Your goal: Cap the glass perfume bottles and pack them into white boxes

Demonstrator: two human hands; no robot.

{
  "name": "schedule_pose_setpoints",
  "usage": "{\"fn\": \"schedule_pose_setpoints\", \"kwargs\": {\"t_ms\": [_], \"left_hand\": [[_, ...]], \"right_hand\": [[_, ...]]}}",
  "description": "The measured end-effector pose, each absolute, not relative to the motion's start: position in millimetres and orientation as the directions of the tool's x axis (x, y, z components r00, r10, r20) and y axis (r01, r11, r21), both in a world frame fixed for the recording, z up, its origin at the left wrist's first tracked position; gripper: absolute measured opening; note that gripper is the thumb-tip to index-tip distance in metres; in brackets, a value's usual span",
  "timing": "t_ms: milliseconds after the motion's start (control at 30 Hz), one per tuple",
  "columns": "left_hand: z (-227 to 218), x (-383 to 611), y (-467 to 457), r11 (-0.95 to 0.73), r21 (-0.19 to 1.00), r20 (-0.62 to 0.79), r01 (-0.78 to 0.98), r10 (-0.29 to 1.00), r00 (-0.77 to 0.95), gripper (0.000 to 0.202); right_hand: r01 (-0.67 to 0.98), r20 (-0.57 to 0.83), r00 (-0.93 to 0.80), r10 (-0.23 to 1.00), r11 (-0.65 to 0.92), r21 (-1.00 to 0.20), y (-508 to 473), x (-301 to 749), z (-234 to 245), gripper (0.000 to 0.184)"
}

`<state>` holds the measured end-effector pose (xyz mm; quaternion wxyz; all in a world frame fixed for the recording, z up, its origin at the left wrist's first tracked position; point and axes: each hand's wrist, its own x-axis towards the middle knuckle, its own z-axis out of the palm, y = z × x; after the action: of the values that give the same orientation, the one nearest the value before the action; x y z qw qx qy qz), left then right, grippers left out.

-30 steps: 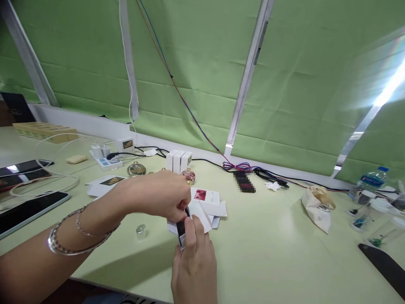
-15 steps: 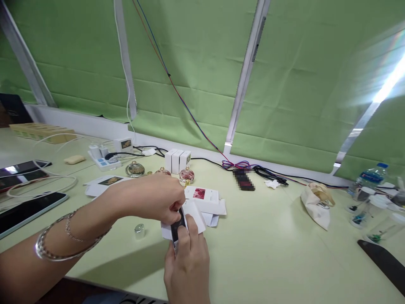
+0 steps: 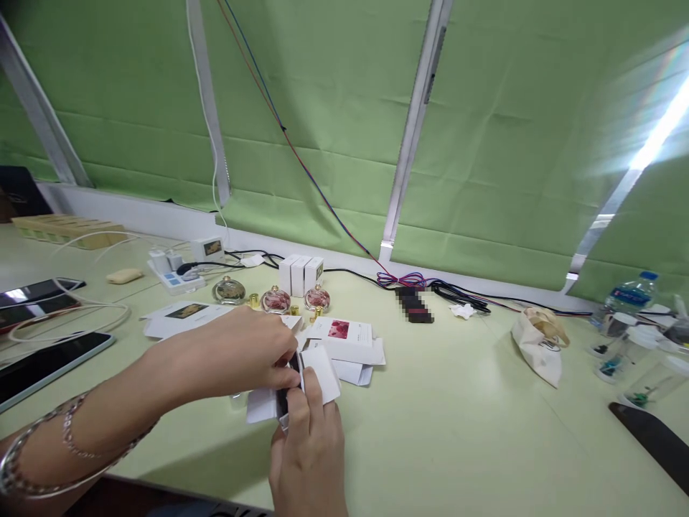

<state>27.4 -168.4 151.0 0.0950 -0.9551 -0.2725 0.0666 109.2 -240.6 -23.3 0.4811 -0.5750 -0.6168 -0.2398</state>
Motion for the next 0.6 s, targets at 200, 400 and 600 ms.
{"fn": "schedule_pose_setpoints", "kwargs": {"t_ms": [200, 400, 600], "left_hand": [[152, 20, -160, -0.895, -0.226, -0.116, 0.384, 0.416, 0.902, 0.020], [159, 25, -153, -0.936, -0.105, -0.003, 0.337, 0.339, 0.941, 0.021], [156, 31, -146, -0.965, 0.031, 0.101, 0.259, 0.261, 0.960, 0.021]], "right_hand": [[0.939, 0.879, 0.098, 0.467, 0.248, -0.237, -239, 103, -29, 0.054], [0.924, 0.860, 0.191, 0.473, 0.209, -0.320, -242, 104, -16, 0.060], [0.915, 0.876, 0.211, 0.434, 0.229, -0.333, -245, 118, -10, 0.064]]}}
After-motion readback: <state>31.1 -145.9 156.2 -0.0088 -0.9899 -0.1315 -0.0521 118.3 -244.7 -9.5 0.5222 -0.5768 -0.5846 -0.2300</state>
